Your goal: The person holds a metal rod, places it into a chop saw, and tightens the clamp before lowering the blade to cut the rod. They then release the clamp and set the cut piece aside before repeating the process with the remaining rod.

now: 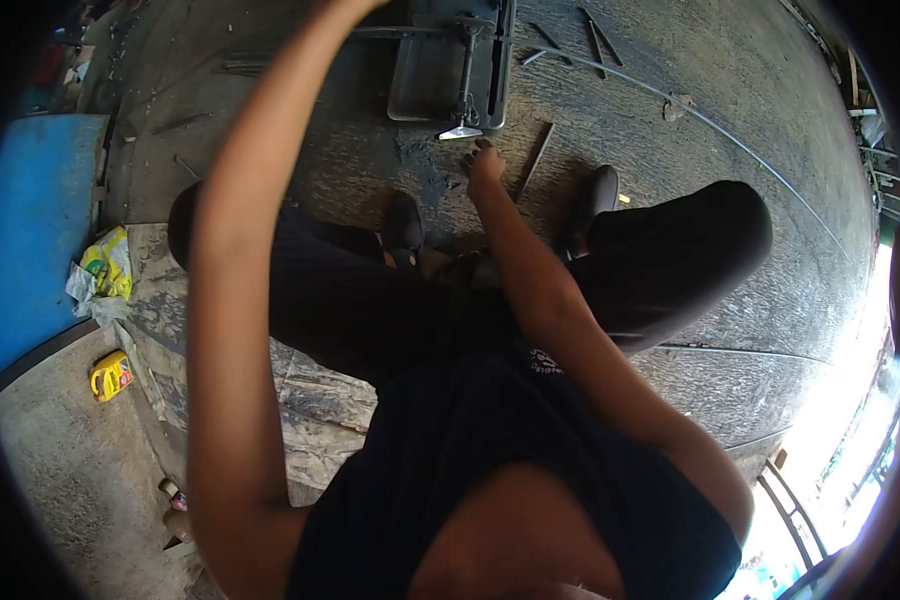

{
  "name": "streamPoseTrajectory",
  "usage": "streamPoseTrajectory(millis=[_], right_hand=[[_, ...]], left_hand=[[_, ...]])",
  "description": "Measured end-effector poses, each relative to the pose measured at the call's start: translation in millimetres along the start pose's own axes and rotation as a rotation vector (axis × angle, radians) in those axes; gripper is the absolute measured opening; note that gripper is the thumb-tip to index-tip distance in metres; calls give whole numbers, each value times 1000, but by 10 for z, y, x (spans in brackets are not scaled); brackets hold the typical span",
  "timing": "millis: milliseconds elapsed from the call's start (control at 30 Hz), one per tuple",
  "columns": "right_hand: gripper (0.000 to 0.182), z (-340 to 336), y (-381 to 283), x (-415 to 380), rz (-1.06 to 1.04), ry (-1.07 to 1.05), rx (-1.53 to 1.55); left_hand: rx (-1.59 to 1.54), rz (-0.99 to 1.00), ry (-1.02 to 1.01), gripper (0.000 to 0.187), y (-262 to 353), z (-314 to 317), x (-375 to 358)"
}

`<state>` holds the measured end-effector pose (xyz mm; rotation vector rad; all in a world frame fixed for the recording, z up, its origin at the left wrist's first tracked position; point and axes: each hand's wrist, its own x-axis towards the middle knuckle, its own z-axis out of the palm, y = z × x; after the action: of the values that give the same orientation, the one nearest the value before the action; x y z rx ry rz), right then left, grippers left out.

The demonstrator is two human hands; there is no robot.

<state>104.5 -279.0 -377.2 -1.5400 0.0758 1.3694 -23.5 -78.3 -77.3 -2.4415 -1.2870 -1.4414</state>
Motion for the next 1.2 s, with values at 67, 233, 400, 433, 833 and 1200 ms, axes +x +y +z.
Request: streamPoseTrajectory(millis=[67, 233, 400, 433, 833, 1200], right_hand=[[47, 147, 41, -28, -256, 124, -332], [62, 224, 202, -436, -971, -12, -695], [34, 114, 695, -270, -339, -1109, -1375], [34, 66, 800, -79, -346, -1108, -1366], [66, 191, 524, -436, -1142, -397, -1209], [64, 62, 157, -161, -347, 333, -637]], left_hand=[[155, 134, -194, 50, -111, -156, -755], [381, -539, -1010, 72, -303, -448, -1909], [441, -674, -1154, 73, -310, -624, -2301], [508, -709, -1250, 73, -257, -664, -2296], [405, -614, -1294, 65, -401, -297, -2501], [443, -653, -1342, 61, -380, -345, -2499]])
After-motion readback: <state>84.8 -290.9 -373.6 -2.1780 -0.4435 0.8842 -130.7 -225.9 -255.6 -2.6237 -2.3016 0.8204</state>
